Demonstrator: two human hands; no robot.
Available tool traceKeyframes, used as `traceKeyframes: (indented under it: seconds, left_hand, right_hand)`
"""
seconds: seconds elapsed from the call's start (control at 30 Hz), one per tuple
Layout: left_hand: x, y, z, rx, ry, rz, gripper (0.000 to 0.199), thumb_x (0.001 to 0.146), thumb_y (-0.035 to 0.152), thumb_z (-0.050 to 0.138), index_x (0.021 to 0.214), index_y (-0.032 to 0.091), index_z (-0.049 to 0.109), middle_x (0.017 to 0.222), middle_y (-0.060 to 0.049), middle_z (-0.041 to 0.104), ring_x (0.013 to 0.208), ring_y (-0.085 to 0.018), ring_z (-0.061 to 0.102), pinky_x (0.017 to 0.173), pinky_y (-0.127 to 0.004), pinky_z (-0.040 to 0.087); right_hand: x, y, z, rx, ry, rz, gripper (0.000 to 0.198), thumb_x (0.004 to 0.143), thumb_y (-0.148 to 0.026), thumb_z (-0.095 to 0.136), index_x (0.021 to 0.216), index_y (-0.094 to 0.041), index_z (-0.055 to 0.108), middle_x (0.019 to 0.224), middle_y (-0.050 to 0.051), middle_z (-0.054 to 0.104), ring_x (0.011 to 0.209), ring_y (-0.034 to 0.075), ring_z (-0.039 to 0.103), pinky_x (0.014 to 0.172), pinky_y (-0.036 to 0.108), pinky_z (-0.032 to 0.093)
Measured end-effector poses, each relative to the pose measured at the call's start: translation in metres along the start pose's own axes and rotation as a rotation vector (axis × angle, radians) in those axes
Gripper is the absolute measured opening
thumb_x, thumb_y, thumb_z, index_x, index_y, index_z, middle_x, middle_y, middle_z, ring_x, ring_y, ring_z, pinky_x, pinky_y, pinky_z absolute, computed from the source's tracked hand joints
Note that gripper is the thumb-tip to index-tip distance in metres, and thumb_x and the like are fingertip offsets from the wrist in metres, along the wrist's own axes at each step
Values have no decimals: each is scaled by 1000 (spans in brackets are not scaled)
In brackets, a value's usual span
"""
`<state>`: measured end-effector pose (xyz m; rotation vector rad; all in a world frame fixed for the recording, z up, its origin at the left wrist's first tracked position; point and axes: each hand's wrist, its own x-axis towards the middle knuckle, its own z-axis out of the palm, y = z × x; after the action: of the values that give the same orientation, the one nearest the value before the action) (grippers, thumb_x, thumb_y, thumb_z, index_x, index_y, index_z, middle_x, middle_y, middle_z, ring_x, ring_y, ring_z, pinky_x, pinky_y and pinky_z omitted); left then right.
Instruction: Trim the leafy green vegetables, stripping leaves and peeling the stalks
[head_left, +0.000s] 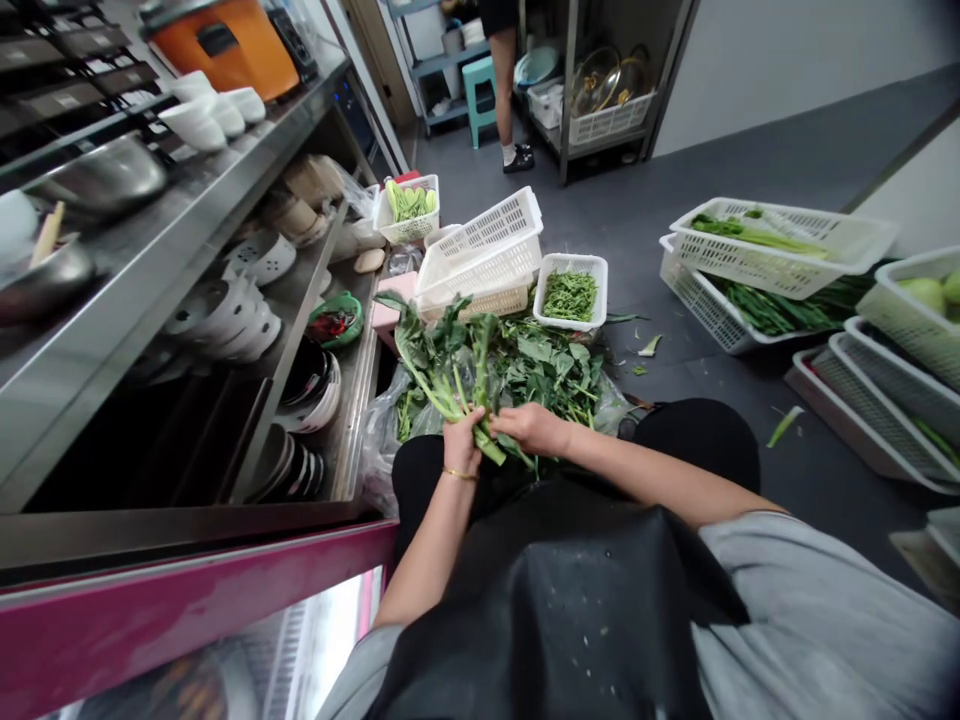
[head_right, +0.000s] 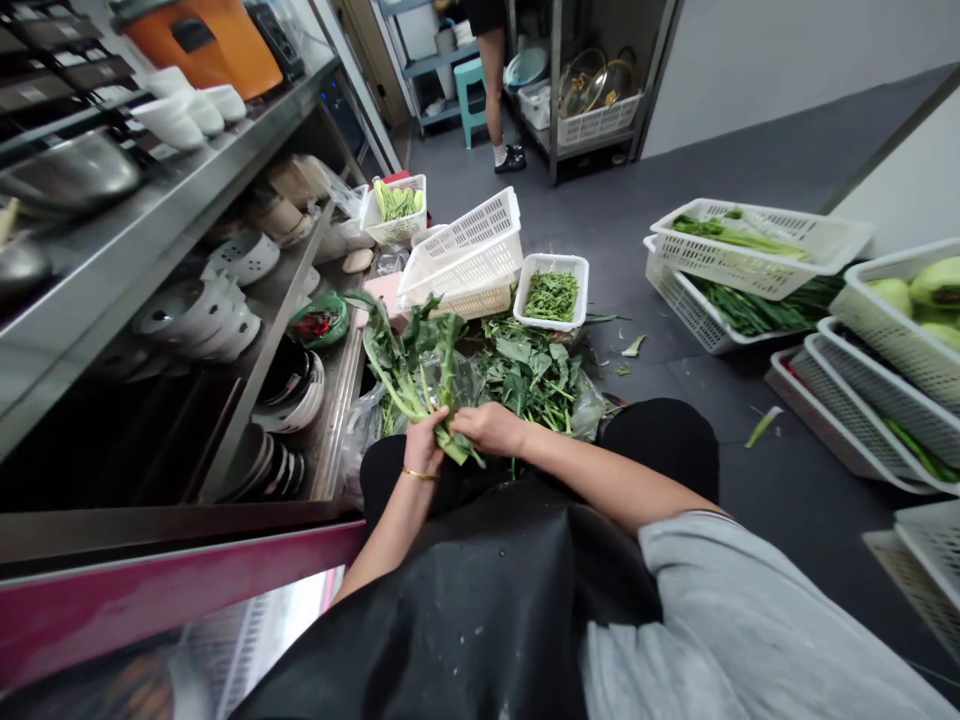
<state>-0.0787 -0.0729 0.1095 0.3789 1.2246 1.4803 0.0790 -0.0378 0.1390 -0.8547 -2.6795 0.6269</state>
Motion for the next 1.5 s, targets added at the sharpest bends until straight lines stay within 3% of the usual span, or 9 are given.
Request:
traceKeyframes:
  seconds: [0.2,0.33,0.5,0.63,0.9,1.07,1.23,1.33,1.5]
  left_hand:
    - [-5,11,-9,-58,-134,-188,30,57,16,72,79,15,51,70,-6,67,57,-17,64,50,-25,50]
    - [-17,12,-4,-77,-270,-381,18,64,17,65,79,14,54,72,-8,68,56,-16,63,48,-25,50]
    - [-16,12,3,-127,-278,-536,10,70,17,57,77,10,59,68,-9,65,51,-13,59,46,-24,49]
    - [-6,6,5,-111,-85,-374,6,67,15,57,72,12,56,54,-1,58,44,-11,55,49,-26,50]
    - [-12,-7,4,121,-6,131,32,51,15,76,75,14,56,61,3,60,52,-11,59,54,-23,47]
    - [-22,-2,4,82,-132,11,37,52,17,77,81,16,54,65,2,60,59,-16,63,55,-26,48]
    - [-22,-1,9,-57,-140,-258,30,55,16,71,75,15,50,62,-1,59,59,-16,63,51,-24,48]
    - [-12,-6,9,-59,-20,-189,26,55,17,70,72,14,51,58,1,56,51,-13,59,49,-24,46]
    - [-4,-14,4,61,153,164,30,48,13,76,72,13,57,64,3,59,56,-9,56,58,-22,45]
  right_hand:
    - [-12,47,-14,227,-34,452,74,70,-42,74,131,-9,46,80,10,69,66,19,64,55,24,46]
    - [36,48,-40,761,149,462,42,90,-49,46,109,-13,56,76,5,67,52,10,58,48,21,42]
    - [34,12,-30,265,352,418,35,88,-42,49,74,-12,61,70,7,64,56,12,56,49,21,34]
    - [7,-6,-14,45,266,217,31,85,-40,52,74,-14,63,77,9,66,65,15,58,53,23,34]
    - [36,35,-44,871,293,639,26,83,-39,55,76,-15,56,65,3,63,47,12,55,44,23,43]
    - [41,42,-49,515,279,669,53,89,-56,37,59,-16,55,49,4,57,47,14,54,49,24,44]
    - [24,18,-29,-185,259,484,35,92,-34,40,90,-10,65,89,16,69,79,24,65,65,29,45]
    - [4,6,-11,-277,-4,342,29,89,-29,42,98,-12,64,94,16,69,79,26,66,63,31,44]
    - [2,22,-26,-132,-89,577,51,95,-46,30,87,-12,68,83,16,69,78,25,66,64,29,44]
